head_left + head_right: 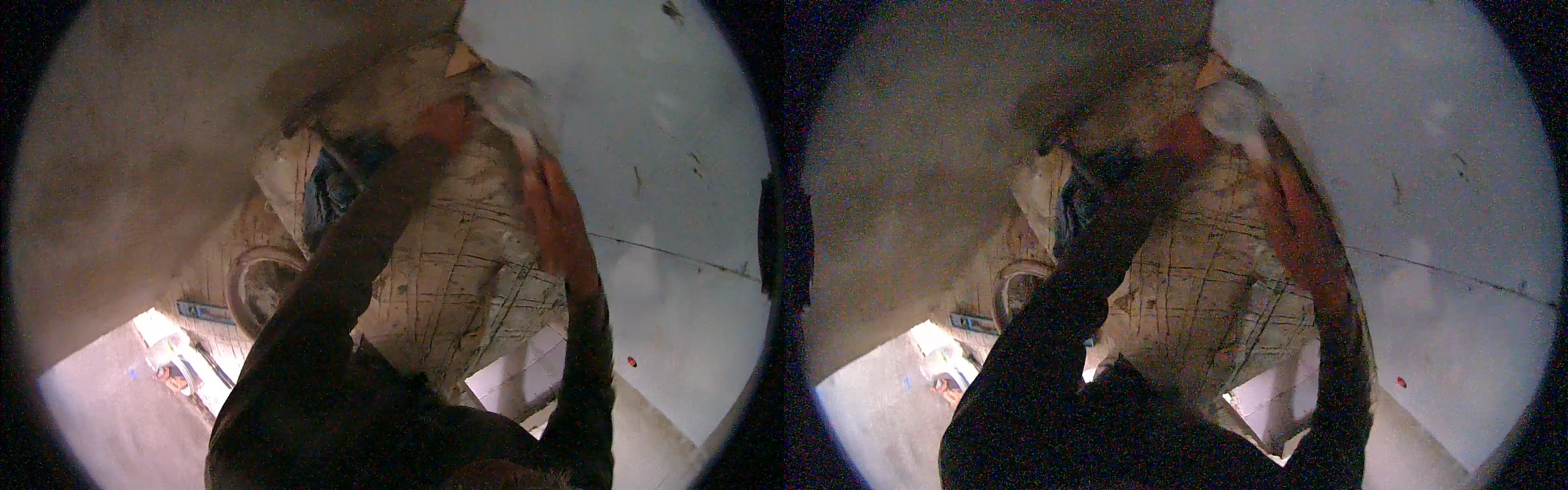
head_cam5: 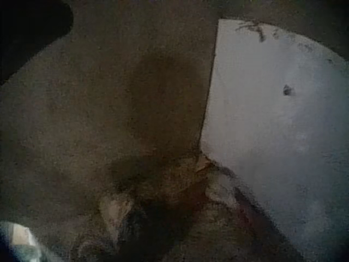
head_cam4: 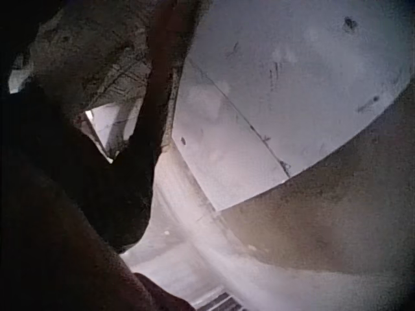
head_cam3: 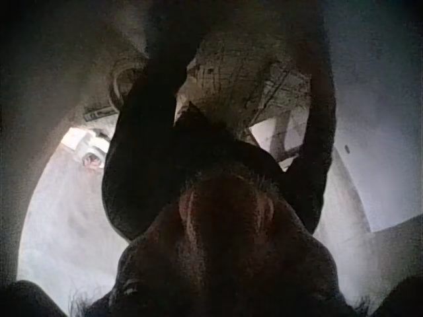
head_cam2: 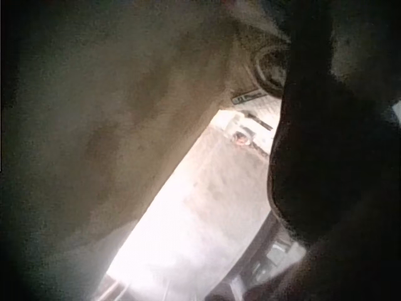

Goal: The person installs tiles on a wall by applying mortar, placing the tiles, and tapping them into place with a mallet and a cloth.

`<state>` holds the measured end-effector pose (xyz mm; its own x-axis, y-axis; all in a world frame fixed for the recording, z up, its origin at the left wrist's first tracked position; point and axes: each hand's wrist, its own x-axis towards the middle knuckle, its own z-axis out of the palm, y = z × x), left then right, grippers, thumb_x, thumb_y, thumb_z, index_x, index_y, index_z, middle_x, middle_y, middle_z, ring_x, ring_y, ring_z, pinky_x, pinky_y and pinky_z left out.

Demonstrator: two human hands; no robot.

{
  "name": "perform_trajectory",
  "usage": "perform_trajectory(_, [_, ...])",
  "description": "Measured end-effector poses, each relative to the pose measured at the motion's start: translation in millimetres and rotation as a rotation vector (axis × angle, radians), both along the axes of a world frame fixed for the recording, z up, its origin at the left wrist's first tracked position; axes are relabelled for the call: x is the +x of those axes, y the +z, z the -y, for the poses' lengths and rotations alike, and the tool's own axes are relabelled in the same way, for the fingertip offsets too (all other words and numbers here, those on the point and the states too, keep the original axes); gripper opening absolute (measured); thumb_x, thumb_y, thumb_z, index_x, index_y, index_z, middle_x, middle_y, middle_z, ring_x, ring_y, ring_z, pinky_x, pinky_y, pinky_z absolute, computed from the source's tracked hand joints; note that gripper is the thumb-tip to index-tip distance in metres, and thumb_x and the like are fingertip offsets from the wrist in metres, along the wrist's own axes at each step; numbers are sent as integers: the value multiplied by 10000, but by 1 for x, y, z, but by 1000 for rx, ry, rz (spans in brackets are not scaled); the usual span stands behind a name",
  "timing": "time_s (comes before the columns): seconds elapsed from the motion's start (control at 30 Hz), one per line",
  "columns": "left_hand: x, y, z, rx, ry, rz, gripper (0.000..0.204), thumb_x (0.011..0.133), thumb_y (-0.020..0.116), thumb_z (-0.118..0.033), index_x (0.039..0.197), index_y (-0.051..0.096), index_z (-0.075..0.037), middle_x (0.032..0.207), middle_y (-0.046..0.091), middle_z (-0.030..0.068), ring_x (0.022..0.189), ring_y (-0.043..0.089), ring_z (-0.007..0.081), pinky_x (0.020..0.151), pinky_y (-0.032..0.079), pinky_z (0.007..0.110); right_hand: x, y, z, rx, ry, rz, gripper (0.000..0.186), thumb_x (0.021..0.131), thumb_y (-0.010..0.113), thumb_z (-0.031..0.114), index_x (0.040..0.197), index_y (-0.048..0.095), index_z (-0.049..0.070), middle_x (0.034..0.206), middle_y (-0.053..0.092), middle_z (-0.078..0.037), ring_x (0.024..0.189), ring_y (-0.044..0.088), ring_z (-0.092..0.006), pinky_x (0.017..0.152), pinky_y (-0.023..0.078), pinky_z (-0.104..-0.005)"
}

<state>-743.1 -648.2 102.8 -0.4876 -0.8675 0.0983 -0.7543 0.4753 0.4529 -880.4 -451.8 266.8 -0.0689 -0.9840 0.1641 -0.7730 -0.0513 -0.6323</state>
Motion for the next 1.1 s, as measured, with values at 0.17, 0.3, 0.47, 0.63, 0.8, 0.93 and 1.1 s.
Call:
perform_trajectory(0.17, [-4,3,-1,18,-7,10,652,964,572,-552,1382,555,-51,1119,701,264,983,684,450,886,542,559,18,-7,96,51,292,-237,387,1048,517,266,1420,503,161,994,703,-225,889,694,-417,756,546,-501])
perform_trajectory(0.3, [-1,4,-1,11,2,25,655,966,570,-554,1381,554,-47,1119,701,265,981,684,451,883,543,560,25,-18,129,143,417,-324,409,1011,548,246,1414,520,182,949,720,-176,871,716,-380,718,566,-508])
perform_trajectory(0.47, [-5,1,-3,12,-4,17,659,968,567,-557,1379,552,-42,1120,700,266,980,684,453,879,544,561,-6,-26,163,76,399,-619,413,990,561,235,1400,545,191,969,728,-166,878,720,-370,733,576,-506])
perform_trajectory(0.63, [-2,-1,-7,15,8,18,663,970,565,-560,1377,551,-37,1120,699,266,978,684,455,875,545,563,-2,-25,168,10,529,-539,356,1001,544,239,1353,583,199,1015,725,-164,967,707,-378,837,572,-491])
perform_trajectory(0.8, [7,-7,-12,24,18,20,667,972,563,-562,1375,549,-31,1121,698,267,976,684,457,871,547,565,11,-10,149,19,363,-512,327,1017,536,277,1318,609,171,1017,724,-153,983,702,-372,853,563,-479])
perform_trajectory(0.93, [-3,-3,-11,4,5,9,670,973,561,-564,1373,548,-27,1121,697,268,974,684,459,868,547,566,0,-14,146,11,262,-412,330,1033,523,331,1250,650,118,1014,718,-173,968,703,-367,825,554,-503])
perform_trajectory(1.1, [17,-29,-1,8,40,3,674,975,558,-567,1371,547,-22,1121,696,269,972,684,461,864,549,568,17,-42,162,145,272,-385,329,1019,533,340,1206,670,106,975,703,-184,930,699,-359,782,557,-502])
